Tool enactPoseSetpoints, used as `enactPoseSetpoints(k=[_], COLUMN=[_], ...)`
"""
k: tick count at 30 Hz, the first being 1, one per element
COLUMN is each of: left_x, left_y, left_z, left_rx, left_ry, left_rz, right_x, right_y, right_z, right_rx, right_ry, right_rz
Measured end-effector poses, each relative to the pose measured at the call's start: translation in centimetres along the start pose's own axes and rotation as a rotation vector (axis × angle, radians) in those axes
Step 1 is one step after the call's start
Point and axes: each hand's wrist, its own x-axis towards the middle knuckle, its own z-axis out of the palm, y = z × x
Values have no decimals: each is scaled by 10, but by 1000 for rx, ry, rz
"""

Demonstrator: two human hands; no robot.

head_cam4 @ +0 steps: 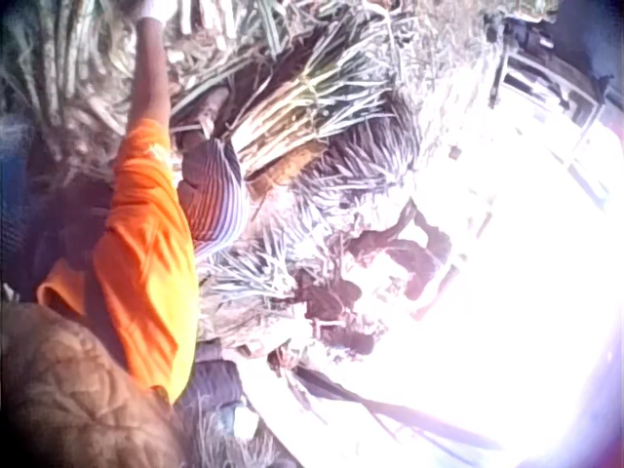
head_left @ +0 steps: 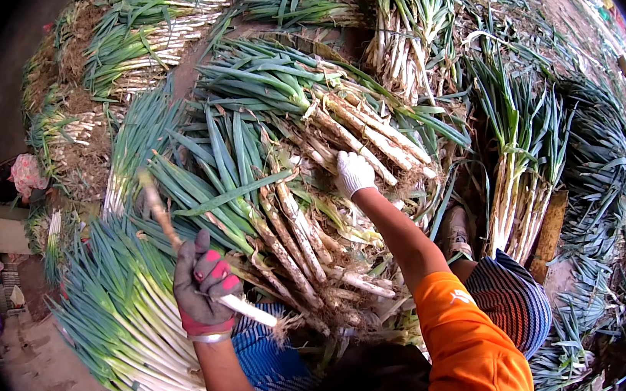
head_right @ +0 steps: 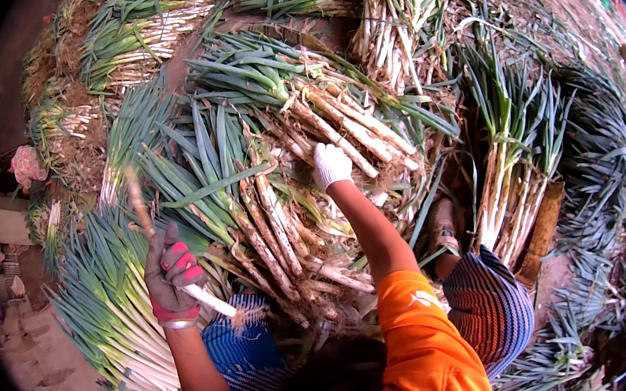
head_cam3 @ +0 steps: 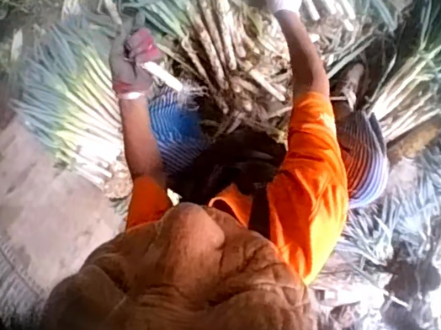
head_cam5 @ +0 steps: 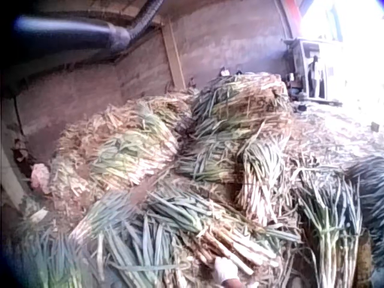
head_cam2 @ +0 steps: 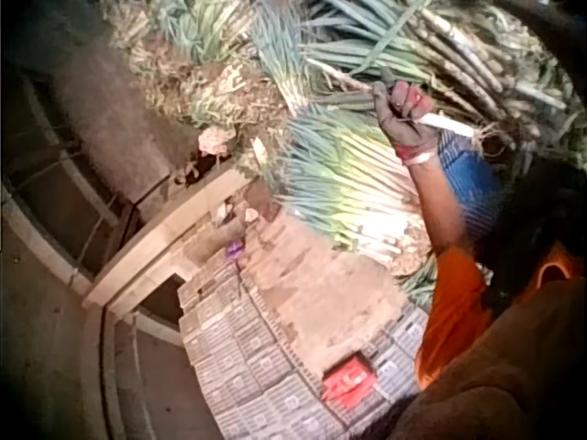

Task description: The person peels dry layers from leeks by hand and groups the cleaned leeks into bundles on the ground.

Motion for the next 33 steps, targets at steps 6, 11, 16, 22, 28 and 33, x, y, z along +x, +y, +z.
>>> enactPoseSetpoints(k=[6,11,16,22,28,33], left_x=[1,10,7,11,7,11], left_y=[-7,-16,-17,-22,-25,-32], left_z=[-1,8,0,7,12,13], left_rx=[151,258,224,230,276,359], left_ry=[160,191,186,250,311,357], left_rz=[21,60,-30,-41,-16,-14], right_x=[-53,-125,-80,19,27,-29], right_y=[-58,-68,-34,35,15,-36], right_z=[-31,-13,-61,-38,-4,-22], right_rx=[655,518,218,56,-13,101], right_ry=[-386,-428,-338,346,177,-87], right_rz=[57,-131,-316,-53,-28,-152])
